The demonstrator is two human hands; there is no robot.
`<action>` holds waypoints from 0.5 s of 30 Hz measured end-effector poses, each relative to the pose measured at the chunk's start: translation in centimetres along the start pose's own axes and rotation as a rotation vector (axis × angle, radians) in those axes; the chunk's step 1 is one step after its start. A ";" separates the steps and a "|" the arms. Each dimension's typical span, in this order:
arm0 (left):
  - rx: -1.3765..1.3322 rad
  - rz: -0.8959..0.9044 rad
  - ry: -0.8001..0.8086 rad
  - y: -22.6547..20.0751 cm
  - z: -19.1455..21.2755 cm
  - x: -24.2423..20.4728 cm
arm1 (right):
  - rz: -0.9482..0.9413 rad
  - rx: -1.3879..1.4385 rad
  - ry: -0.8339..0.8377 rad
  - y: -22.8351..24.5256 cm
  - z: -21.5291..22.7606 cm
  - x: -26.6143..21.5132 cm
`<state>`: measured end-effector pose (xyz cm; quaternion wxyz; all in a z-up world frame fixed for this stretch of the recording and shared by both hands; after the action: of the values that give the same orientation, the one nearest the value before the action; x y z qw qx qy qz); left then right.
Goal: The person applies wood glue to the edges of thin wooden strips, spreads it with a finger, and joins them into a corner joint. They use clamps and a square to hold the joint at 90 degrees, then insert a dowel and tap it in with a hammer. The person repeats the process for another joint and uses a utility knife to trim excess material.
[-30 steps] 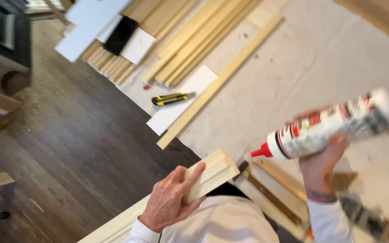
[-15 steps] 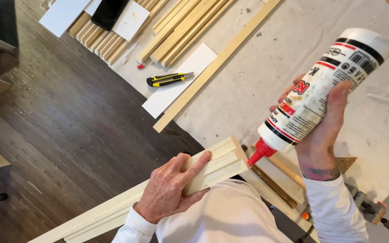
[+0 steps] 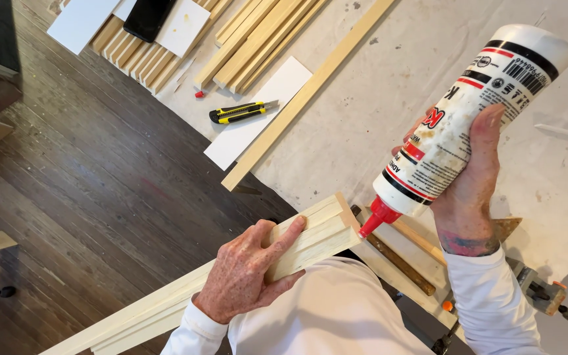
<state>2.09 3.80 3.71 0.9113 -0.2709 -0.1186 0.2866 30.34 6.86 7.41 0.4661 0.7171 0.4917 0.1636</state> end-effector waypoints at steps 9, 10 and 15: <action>-0.022 -0.013 0.012 -0.4 0.1 -0.3 | 0.014 -0.014 0.044 0.1 -0.7 -0.2; -0.023 -0.012 0.014 -0.4 0.0 -0.3 | 0.013 -0.014 0.043 0.0 -0.5 -0.2; -0.026 -0.021 0.011 -0.7 0.2 -0.5 | 0.032 -0.001 0.088 0.1 -0.8 0.2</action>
<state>1.92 3.15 4.23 0.9113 -0.2829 -0.1200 0.2741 29.93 7.41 7.82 0.4416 0.7167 0.5002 0.2028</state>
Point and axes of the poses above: each hand's wrist, its own x-axis towards the middle knuckle, its own z-axis out of the back of the hand, y = z × x, the point moved 4 cm from there along x, towards the middle knuckle, and after that the axes turned 6 degrees about y, right-handed, at the moved point
